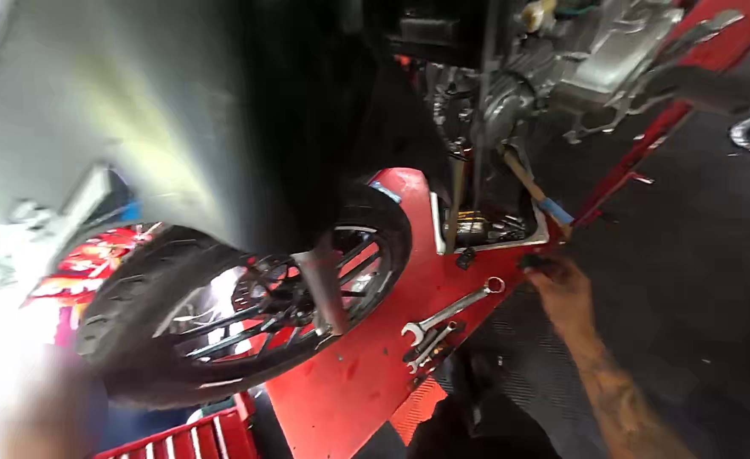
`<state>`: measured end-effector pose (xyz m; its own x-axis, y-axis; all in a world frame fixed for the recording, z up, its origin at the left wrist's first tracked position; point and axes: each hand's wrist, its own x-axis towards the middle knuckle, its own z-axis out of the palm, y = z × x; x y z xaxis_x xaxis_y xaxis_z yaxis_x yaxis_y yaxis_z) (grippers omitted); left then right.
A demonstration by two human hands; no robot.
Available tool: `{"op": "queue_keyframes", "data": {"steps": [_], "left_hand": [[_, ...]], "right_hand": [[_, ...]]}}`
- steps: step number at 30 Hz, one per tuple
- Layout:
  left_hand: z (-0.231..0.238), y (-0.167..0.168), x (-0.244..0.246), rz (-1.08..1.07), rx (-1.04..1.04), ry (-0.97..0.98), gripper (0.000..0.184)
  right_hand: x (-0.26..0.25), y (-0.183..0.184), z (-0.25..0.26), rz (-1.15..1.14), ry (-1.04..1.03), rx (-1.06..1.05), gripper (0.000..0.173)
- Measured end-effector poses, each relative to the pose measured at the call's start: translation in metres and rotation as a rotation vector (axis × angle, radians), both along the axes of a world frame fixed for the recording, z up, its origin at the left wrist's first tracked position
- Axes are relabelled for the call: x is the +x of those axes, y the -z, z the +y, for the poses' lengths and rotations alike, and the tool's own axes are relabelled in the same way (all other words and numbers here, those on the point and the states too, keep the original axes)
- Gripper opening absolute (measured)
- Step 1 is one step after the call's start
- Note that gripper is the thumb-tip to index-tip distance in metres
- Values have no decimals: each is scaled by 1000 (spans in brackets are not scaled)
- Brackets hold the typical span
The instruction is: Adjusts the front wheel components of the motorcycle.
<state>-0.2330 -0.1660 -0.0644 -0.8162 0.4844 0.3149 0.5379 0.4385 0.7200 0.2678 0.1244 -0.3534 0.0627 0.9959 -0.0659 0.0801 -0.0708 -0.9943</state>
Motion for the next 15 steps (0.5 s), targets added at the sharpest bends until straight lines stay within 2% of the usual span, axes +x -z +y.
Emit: {"op": "queue_keyframes", "data": {"steps": [3,6,9,12,15], "left_hand": [[34,-24,59,-116,-29,-25,36],[34,-32,69,-129,-48,-24,32],[10,-18,33,-69,-24,27,33],[-24,8,-45,30,9,129,40],[-31,23,-86,52,52,201,43]], "right_hand": [[2,-16,-45,109,-22,-103,42],[-5,-31,-79,169,-80,-92,39],[-8,-44,-103,156,-119,-45,40],[-19,-48,-123,124,-130,-30,43],[-34,-48,-147,93,-122,-40,43]]}}
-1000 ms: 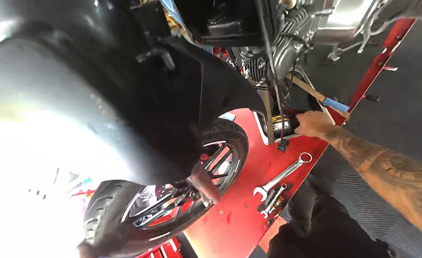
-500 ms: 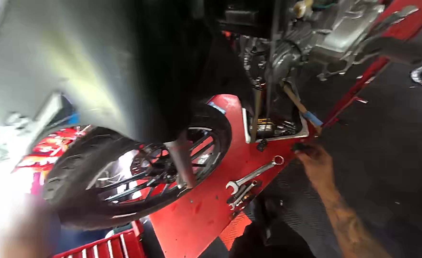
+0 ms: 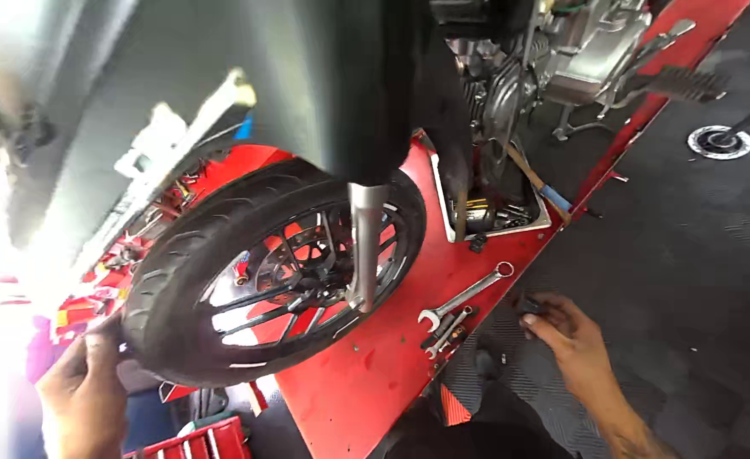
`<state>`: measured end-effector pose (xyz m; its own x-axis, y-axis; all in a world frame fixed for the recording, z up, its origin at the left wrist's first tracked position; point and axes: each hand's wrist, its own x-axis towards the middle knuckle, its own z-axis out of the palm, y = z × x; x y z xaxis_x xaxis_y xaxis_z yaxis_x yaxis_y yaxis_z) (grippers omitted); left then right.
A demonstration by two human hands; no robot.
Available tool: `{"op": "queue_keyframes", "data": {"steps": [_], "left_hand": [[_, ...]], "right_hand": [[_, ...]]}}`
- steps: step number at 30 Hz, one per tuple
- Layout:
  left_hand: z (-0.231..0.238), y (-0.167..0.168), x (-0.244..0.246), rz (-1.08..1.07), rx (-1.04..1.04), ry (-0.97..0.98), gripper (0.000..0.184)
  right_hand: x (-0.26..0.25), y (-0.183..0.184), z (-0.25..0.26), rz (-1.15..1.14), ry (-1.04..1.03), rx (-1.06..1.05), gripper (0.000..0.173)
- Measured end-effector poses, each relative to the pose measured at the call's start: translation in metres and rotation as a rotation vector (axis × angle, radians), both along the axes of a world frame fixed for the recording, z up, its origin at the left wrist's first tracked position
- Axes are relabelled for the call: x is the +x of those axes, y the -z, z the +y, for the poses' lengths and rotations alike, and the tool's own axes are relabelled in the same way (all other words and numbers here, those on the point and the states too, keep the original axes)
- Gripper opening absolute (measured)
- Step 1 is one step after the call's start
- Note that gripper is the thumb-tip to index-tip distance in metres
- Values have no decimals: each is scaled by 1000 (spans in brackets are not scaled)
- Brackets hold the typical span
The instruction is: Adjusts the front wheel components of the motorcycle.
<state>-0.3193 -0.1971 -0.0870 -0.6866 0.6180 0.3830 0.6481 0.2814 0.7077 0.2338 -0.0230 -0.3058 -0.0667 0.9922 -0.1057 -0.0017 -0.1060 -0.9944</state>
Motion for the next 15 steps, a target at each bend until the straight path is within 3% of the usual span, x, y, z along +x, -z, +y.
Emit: {"op": "queue_keyframes", "data": {"steps": [8,15], "left_hand": [[6,19,-47,21,77,218,39],[15,37,-78,-50,174,282,47]], "right_hand": [[-72,0,-69,64,53,-102,42],[-95,-9,-101,72,106,-117,43]]}}
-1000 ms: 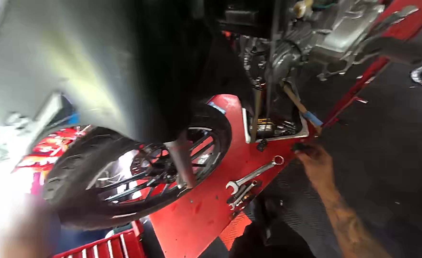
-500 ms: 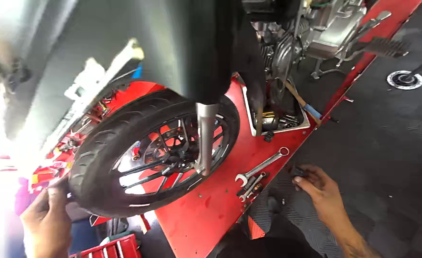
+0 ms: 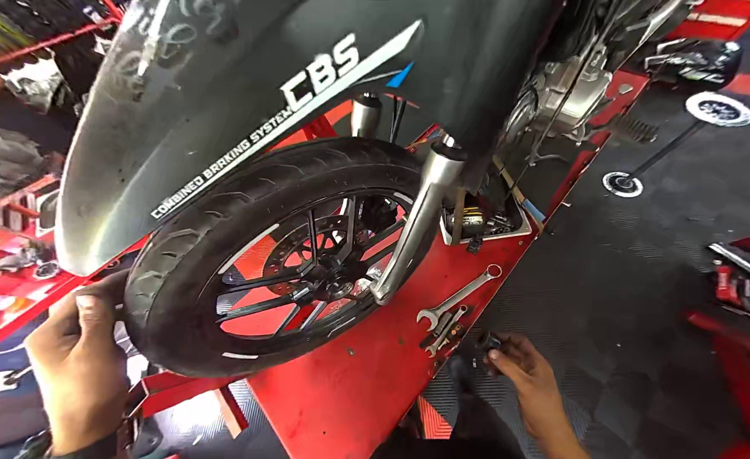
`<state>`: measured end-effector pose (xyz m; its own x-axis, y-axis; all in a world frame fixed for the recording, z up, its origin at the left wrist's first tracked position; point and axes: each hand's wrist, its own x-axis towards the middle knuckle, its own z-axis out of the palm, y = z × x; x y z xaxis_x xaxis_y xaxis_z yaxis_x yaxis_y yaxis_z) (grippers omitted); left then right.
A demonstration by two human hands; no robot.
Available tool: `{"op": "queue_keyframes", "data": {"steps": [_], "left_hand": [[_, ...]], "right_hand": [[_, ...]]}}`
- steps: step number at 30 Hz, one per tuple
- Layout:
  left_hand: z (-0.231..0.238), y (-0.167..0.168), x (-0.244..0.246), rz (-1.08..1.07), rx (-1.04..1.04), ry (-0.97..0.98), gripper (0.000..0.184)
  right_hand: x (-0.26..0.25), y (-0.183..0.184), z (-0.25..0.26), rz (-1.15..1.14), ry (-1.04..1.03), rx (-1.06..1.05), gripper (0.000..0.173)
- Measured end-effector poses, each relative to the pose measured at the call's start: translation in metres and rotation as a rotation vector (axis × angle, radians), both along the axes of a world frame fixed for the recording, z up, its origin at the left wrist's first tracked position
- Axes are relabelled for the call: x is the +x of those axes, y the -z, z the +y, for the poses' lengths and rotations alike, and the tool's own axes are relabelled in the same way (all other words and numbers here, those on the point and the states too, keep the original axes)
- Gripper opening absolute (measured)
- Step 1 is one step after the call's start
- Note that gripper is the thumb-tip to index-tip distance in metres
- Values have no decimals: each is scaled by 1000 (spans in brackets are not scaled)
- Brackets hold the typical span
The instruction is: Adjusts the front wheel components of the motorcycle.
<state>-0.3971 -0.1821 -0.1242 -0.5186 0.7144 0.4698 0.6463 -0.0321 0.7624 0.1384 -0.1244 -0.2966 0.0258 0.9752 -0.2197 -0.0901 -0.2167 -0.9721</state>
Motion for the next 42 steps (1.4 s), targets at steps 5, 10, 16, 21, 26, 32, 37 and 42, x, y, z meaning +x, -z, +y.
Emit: {"op": "queue_keyframes", "data": {"steps": [5,10,16,21,26,32,37,42], "left_hand": [[9,3,-14,-6,21,20,45],[27,8,-29,-22,27,16,40],[45,11,-40,-21,-5,-10,37],[57,15,-40,-62,45,24,40],[44,22,-13,16,326,-130,39],[7,75,64,-30,376,-280,33],[1,111,116,16,67,-63,28],[8,123,122,110,-14,18,25]], "right_hand": [[-10,-6,-7,-73,-24,2,45],[-23,-13,-13,-91,-49,-6,43],[-46,-17,-16,-105,-99,-18,45],[-70,-18,-21,-47,-156,-11,46],[-106,-22,-25,30,-187,-62,44],[-185,-36,-21,121,-184,-119,37],[-238,-46,-8,248,-166,-235,32],[-263,-51,8,396,-166,-364,25]]}}
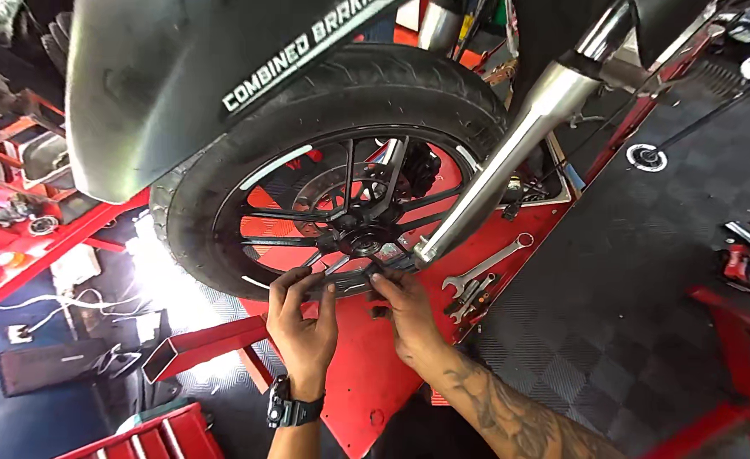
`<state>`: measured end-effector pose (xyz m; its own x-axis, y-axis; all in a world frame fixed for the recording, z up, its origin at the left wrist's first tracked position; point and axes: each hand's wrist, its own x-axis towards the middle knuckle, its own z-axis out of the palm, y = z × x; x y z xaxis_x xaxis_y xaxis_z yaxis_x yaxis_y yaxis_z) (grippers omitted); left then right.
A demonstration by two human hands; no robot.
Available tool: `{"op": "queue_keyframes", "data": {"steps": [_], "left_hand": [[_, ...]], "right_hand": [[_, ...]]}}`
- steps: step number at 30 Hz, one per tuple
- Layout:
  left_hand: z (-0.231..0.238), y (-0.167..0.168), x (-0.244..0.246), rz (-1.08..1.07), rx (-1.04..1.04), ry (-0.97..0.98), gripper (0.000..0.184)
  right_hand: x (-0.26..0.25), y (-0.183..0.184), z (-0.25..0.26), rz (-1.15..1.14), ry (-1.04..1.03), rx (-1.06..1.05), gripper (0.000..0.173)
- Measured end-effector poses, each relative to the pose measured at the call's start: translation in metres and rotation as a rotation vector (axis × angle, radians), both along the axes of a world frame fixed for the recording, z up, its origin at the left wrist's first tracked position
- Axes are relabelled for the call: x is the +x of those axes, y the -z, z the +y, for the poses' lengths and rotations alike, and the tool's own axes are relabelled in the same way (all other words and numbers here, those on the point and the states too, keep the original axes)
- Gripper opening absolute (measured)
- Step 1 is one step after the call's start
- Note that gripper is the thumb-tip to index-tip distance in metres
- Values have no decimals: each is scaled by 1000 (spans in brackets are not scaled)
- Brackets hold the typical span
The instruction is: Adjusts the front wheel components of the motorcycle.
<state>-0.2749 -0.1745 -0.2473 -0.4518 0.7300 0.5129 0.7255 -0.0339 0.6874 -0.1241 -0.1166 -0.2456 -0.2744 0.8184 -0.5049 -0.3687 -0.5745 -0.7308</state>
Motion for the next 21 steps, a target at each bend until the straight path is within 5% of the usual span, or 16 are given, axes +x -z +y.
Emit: {"op": "queue_keyframes", "data": {"steps": [10,21], "left_hand": [[11,10,2,6,-190,30,25],[23,21,15,-66,-240,77,28]], "right_hand": [[-7,3,17,377,-15,-341,33],[-21,8,16,104,142,-167,29]]}}
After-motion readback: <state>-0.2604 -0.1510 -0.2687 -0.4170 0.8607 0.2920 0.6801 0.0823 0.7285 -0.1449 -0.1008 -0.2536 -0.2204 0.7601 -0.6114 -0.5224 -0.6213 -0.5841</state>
